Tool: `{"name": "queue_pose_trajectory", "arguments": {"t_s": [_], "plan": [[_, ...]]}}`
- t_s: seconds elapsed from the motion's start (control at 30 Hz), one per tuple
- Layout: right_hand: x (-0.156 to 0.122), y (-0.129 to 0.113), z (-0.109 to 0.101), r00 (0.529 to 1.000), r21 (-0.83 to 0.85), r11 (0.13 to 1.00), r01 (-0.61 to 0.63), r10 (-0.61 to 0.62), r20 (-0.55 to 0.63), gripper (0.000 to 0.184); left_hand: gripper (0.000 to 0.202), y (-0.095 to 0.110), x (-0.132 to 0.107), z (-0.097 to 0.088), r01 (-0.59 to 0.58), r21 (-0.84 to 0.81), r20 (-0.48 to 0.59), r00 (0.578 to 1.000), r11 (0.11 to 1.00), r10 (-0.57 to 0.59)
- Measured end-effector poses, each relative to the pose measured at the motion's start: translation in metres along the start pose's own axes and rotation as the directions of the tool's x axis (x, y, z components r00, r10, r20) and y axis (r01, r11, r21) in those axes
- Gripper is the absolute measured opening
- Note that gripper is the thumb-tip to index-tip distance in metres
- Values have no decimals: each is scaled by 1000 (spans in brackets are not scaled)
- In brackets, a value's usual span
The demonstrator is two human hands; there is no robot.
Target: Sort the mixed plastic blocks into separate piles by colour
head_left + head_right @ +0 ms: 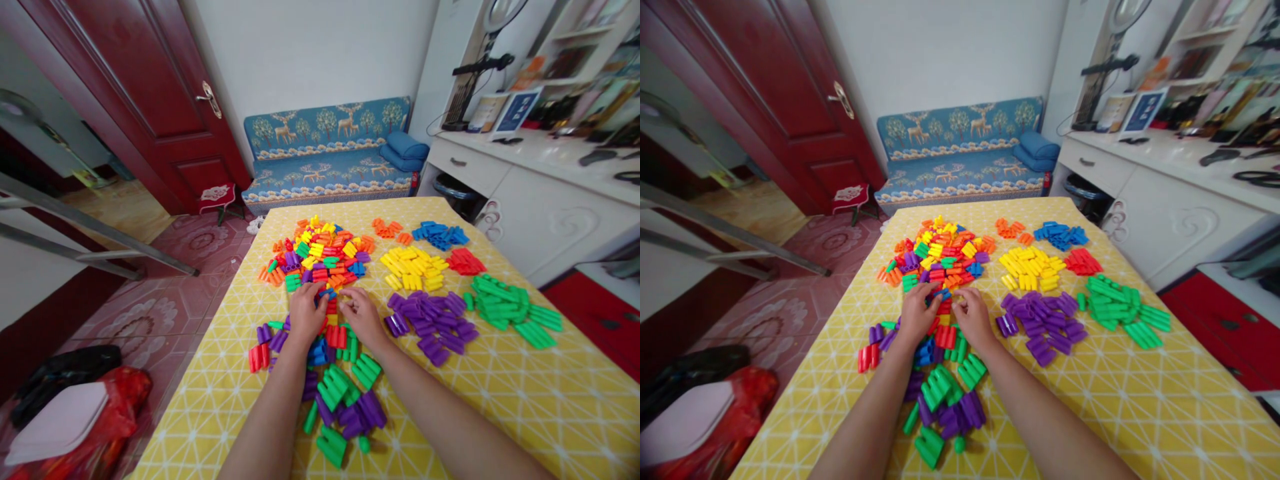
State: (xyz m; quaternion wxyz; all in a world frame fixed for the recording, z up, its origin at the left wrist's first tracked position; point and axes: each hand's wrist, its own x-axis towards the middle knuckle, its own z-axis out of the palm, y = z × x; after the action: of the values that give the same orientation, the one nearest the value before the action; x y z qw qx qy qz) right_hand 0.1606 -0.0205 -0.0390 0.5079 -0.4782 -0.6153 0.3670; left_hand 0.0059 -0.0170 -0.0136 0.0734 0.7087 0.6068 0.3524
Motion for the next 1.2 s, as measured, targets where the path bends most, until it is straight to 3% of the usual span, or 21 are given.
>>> {"name": "queue_pose_trajectory", "arguments": {"t_s": [0.2,0.5,0.8,1.07,1.2], "plan": [[1,3,3,998,-57,998,-36,38,40,47,36,-1,-1,1,-21,-2,-20,1000,1000,21],[1,-2,-4,998,30,999,-25,23,62,38,30,-1,0,0,-6,19,39,999,1000,5],[-4,-6,-3,987,50,998,44,-51,155,31,26,-2,-1,1,-18,-97,55,998,995,24],[-5,-14,-7,982,151,985,-84,56,179,33,25,0,-3,1,-17,-237,28,999,971,24],[-6,-15,-7,981,152,986,-63,33,190,32,22,3,-2,-1,-73,-246,4,997,967,76]]}}
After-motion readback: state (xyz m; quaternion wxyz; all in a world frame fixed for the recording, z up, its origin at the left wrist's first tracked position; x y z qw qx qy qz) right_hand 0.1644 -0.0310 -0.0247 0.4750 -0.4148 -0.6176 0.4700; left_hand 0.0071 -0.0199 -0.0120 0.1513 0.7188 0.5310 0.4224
